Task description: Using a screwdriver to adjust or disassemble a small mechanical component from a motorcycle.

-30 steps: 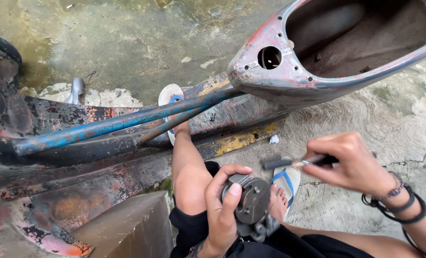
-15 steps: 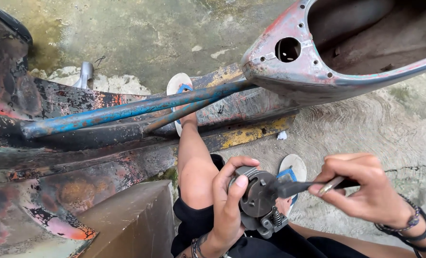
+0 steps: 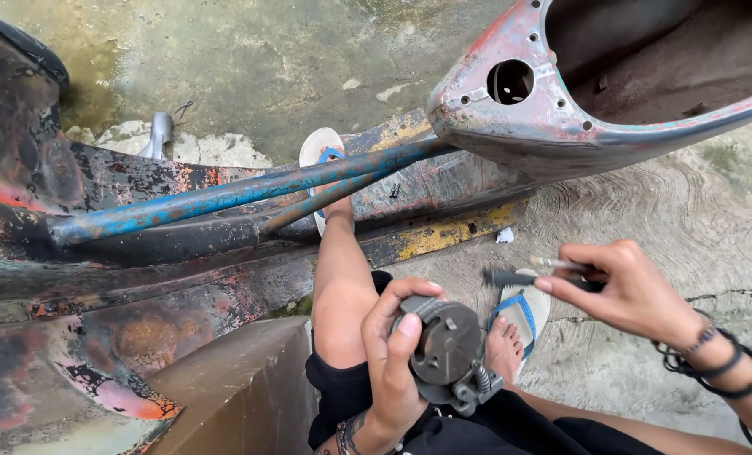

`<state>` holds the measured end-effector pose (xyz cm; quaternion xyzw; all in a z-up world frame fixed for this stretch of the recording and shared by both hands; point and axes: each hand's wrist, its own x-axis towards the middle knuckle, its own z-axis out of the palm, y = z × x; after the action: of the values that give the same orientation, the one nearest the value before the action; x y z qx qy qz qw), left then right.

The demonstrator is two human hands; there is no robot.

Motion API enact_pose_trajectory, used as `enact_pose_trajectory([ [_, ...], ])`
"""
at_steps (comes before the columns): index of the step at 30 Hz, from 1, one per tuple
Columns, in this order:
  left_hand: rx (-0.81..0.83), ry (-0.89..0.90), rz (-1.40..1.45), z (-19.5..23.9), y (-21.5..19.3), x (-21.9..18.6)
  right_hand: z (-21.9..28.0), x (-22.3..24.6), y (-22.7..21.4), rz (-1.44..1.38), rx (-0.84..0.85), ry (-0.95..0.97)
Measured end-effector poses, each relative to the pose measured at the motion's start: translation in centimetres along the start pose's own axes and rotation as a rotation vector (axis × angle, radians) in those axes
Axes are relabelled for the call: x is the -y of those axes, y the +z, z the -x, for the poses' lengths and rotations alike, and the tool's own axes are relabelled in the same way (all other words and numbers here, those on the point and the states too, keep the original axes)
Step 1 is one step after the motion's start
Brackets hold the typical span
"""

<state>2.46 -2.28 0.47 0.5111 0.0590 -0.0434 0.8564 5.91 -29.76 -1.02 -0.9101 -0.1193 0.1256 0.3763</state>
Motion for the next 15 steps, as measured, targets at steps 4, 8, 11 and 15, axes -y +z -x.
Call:
enact_pose_trajectory([
  [4,-0.060,-0.176,0.206,-0.5,-0.2,0.3,-1.7,-5.6,3.9,0.198,0.002,0.158],
  [8,-0.060,-0.248,0.251,-0.5,-0.4,0.2,-3.5,-12.8,10.3,0.578,0.284,0.156],
  [11,-0.062,-0.251,0.273,-0.6,-0.7,0.3,-5.6,-17.6,15.8,0.618,0.326,0.166],
  [15,-0.057,-0.286,0.326,-0.6,-0.8,0.1,-8.4,-23.0,24.6,0.382,0.160,0.301],
])
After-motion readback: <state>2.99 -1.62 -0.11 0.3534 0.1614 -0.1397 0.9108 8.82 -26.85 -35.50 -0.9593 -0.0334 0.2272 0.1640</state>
